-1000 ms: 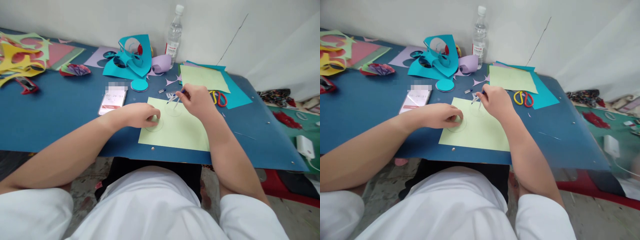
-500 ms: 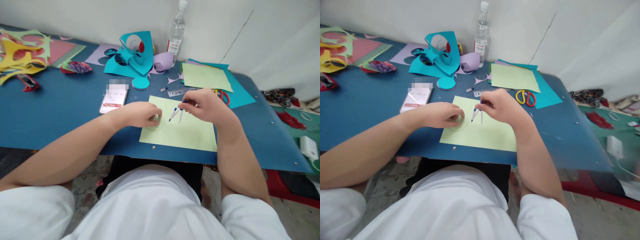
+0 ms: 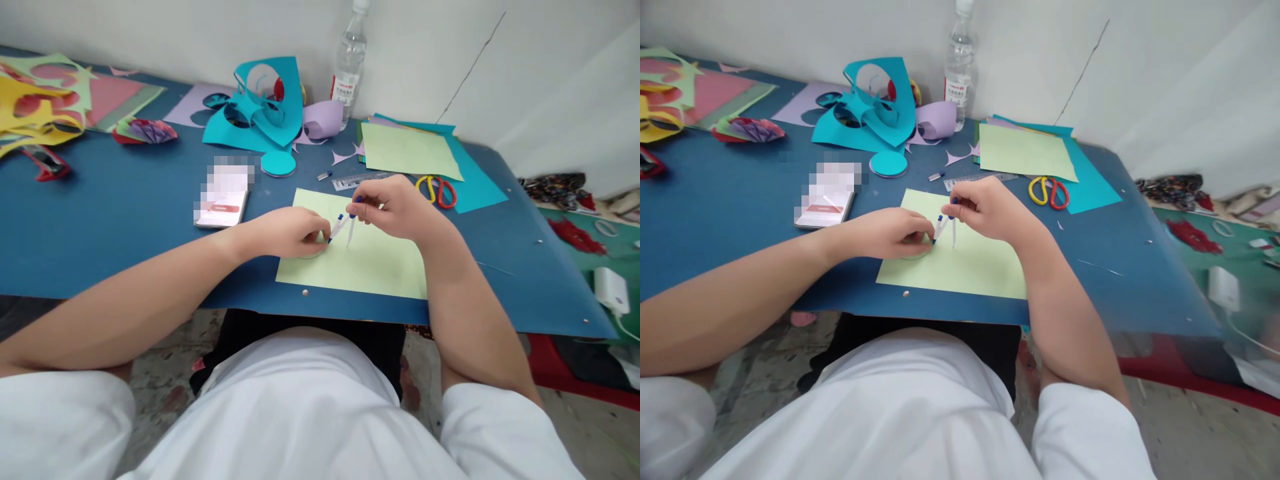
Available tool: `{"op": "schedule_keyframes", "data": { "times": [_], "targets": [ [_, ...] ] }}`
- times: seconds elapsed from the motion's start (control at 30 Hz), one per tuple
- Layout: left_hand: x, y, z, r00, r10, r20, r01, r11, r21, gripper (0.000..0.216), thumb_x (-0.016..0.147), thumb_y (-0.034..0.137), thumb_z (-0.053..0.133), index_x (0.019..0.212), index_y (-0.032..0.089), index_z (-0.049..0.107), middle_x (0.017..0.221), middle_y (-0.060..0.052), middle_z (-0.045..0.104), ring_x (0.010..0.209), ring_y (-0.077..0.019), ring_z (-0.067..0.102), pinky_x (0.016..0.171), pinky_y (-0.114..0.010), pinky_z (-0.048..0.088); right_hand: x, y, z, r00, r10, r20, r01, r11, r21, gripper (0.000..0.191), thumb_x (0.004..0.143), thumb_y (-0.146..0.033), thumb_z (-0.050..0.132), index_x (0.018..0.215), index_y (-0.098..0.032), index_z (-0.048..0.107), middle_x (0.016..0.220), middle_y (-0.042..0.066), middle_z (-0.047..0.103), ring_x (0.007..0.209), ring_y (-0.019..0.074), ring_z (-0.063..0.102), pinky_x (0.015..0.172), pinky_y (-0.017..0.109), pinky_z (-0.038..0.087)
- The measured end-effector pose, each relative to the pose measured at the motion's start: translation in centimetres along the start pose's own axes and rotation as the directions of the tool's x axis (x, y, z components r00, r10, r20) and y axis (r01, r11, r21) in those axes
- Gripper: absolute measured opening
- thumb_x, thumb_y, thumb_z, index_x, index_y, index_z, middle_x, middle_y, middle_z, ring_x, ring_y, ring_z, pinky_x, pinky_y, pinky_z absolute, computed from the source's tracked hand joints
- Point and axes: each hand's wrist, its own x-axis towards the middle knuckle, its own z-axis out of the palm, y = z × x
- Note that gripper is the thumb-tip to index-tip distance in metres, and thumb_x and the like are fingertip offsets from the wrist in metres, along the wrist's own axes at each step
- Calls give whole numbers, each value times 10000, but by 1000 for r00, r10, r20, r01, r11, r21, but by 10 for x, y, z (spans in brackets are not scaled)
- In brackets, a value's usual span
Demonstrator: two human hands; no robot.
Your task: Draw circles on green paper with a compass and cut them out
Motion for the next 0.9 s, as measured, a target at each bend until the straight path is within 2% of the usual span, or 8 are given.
{"op": "schedule_keyframes", "data": {
  "times": [0.13, 0.27, 0.57, 0.73, 0.9],
  "targets": [
    [0, -2, 2, 999, 38, -26, -39, 999, -27, 221, 1098, 318, 711, 1110, 184, 886, 855, -49, 818, 691, -214, 676, 719, -327, 447, 0, 3, 1, 1000, 9, -11, -9, 1000, 10, 333, 1145, -424, 783, 875, -255, 686, 736, 8, 724, 718, 196, 591, 741, 350, 452],
    [1, -2, 2, 1000, 17, -22, -18, 999, -45, 186, 1096, 285, 717, 1058, 185, 869, 814, -36, 790, 665, -200, 647, 709, -320, 435, 0, 4, 1, 999, 14, -30, -14, 1000, 4, 345, 1155, -452, 800, 888, -257, 700, 743, 12, 741, 711, 201, 604, 742, 353, 459],
    [3, -5, 5, 999, 31, -42, -34, 997, -72, 197, 1084, 298, 712, 1048, 188, 872, 781, -33, 782, 649, -207, 643, 715, -331, 438, -1, 9, 3, 998, -17, -56, 15, 999, -38, 395, 1177, -492, 822, 882, -256, 708, 759, 15, 717, 722, 207, 591, 748, 372, 475],
    [3, -3, 4, 1000, 6, -30, -9, 996, -93, 180, 1069, 301, 724, 1029, 189, 859, 756, -18, 745, 641, -200, 617, 710, -332, 423, 0, 8, 5, 991, -97, -90, 94, 995, -39, 306, 1147, -471, 876, 944, -253, 805, 878, 57, 797, 798, 241, 682, 798, 398, 545],
    [2, -3, 3, 1000, -6, -18, 4, 994, -113, 167, 1062, 300, 734, 1042, 195, 863, 767, -19, 749, 658, -205, 635, 716, -334, 422, -1, 9, 8, 985, -117, -125, 116, 993, -13, 225, 1121, -450, 920, 1018, -259, 859, 938, 68, 838, 826, 256, 725, 813, 413, 588]
  ]
}}
